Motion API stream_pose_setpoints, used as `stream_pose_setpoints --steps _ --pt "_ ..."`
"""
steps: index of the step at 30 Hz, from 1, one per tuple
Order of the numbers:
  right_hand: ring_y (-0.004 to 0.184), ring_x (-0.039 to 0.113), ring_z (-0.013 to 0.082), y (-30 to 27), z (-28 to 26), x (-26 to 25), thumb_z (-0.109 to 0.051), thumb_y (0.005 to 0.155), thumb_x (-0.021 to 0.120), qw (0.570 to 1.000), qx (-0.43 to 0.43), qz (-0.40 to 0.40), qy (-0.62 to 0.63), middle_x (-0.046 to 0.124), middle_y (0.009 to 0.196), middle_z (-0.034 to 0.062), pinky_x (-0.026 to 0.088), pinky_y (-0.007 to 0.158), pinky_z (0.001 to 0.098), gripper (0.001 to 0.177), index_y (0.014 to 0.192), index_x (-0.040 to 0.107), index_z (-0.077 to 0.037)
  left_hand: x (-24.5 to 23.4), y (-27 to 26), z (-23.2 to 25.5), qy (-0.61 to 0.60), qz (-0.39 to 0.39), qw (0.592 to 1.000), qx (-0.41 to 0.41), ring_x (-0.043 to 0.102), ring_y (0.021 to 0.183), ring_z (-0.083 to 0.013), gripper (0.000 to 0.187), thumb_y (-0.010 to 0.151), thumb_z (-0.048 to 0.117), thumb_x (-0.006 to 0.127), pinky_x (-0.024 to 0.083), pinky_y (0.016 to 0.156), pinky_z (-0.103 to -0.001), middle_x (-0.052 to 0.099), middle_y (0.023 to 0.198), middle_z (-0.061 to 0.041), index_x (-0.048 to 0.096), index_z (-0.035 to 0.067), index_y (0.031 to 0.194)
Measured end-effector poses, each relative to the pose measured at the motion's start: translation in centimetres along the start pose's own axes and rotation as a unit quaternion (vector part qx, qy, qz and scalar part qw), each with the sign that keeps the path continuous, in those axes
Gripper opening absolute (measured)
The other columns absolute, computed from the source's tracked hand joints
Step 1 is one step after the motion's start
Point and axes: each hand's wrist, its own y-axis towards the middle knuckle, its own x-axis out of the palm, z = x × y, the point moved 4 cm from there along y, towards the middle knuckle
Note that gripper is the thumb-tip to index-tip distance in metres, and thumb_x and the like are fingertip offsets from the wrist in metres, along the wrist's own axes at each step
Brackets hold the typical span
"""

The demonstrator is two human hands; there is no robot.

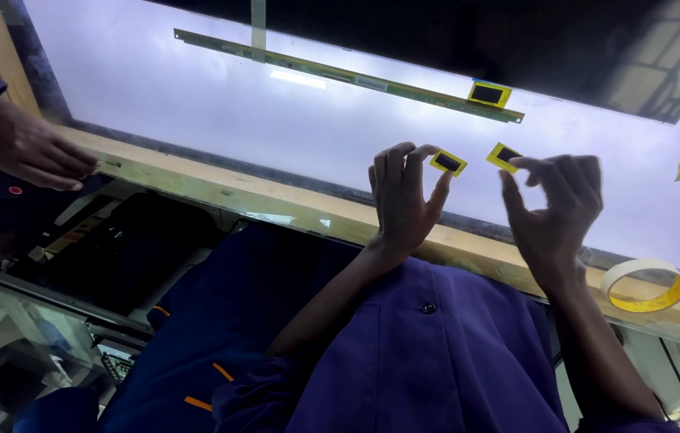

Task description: Arranging and inspecting flexible display driver components on a light table for screen repair.

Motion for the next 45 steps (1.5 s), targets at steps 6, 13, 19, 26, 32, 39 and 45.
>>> stream_pose_setpoints --steps 6,13,19,26,32,39,45 --pt "0.077 0.046 0.0221 0.0 -2.3 2.4 -0.019 0.090 0.087 0.999 -0.038 0.017 -0.030 0.053 0.072 0.0058 0.040 0.079 0.0389 0.022 0.101 0.077 -0.003 0.1 0.0 -0.6 -0.024 0.015 1.000 0.013 0.047 0.090 -0.0227 0.033 0.088 0.029 0.067 0.040 0.076 -0.038 0.048 0.098 -0.004 0.057 0.014 0.115" --pt "0.080 0.043 0.0239 -1.1 -1.8 3.2 -0.021 0.092 0.083 0.997 -0.052 0.053 -0.024 0.050 0.068 0.0046 0.036 0.077 0.0396 0.018 0.100 0.079 -0.005 -2.2 0.0 -1.0 -0.062 0.028 0.994 0.080 0.053 0.080 -0.0195 0.031 0.096 0.025 0.053 0.047 0.077 -0.035 0.049 0.083 -0.001 0.056 0.012 0.124" --pt "0.080 0.041 0.0229 -3.6 0.3 1.9 -0.010 0.091 0.076 0.994 -0.051 0.065 -0.069 0.049 0.071 0.0059 0.034 0.076 0.0382 0.019 0.108 0.081 -0.005 0.0 -2.8 -4.8 0.069 -0.017 0.974 0.216 0.055 0.084 -0.0205 0.043 0.088 0.023 0.060 0.049 0.070 -0.033 0.048 0.088 -0.002 0.061 0.025 0.131" --pt "0.079 0.043 0.0255 -4.2 0.8 1.0 -0.008 0.088 0.076 0.990 -0.054 0.093 -0.093 0.049 0.071 0.0052 0.036 0.075 0.0386 0.026 0.114 0.080 -0.006 -0.7 -3.0 -3.8 0.074 -0.033 0.968 0.240 0.053 0.082 -0.0241 0.046 0.089 0.022 0.057 0.044 0.068 -0.035 0.044 0.090 -0.004 0.060 0.030 0.134" --pt "0.074 0.048 0.0230 -4.0 3.2 -2.9 -0.004 0.083 0.074 0.984 -0.007 0.166 -0.070 0.053 0.066 0.0024 0.042 0.072 0.0355 0.028 0.110 0.077 -0.007 -0.7 -2.0 -3.1 0.026 0.006 0.969 0.245 0.048 0.076 -0.0208 0.040 0.090 0.017 0.060 0.041 0.069 -0.034 0.045 0.088 -0.003 0.068 0.025 0.128" --pt "0.077 0.053 0.0241 -4.7 8.6 -9.0 -0.017 0.089 0.080 0.929 0.081 0.273 -0.235 0.058 0.074 0.0073 0.044 0.075 0.0390 0.031 0.114 0.072 -0.001 -1.2 -2.1 -3.1 -0.041 0.031 0.976 0.211 0.050 0.071 -0.0205 0.035 0.092 0.013 0.059 0.044 0.066 -0.036 0.049 0.083 -0.004 0.071 0.014 0.125" --pt "0.083 0.053 0.0247 -4.9 10.0 -9.3 -0.015 0.084 0.085 0.932 0.118 0.287 -0.187 0.057 0.077 0.0049 0.046 0.076 0.0396 0.026 0.104 0.072 -0.005 -2.1 -2.0 -2.1 -0.090 0.024 0.981 0.169 0.053 0.071 -0.0243 0.033 0.090 0.009 0.060 0.046 0.066 -0.039 0.053 0.081 -0.006 0.069 0.006 0.121"
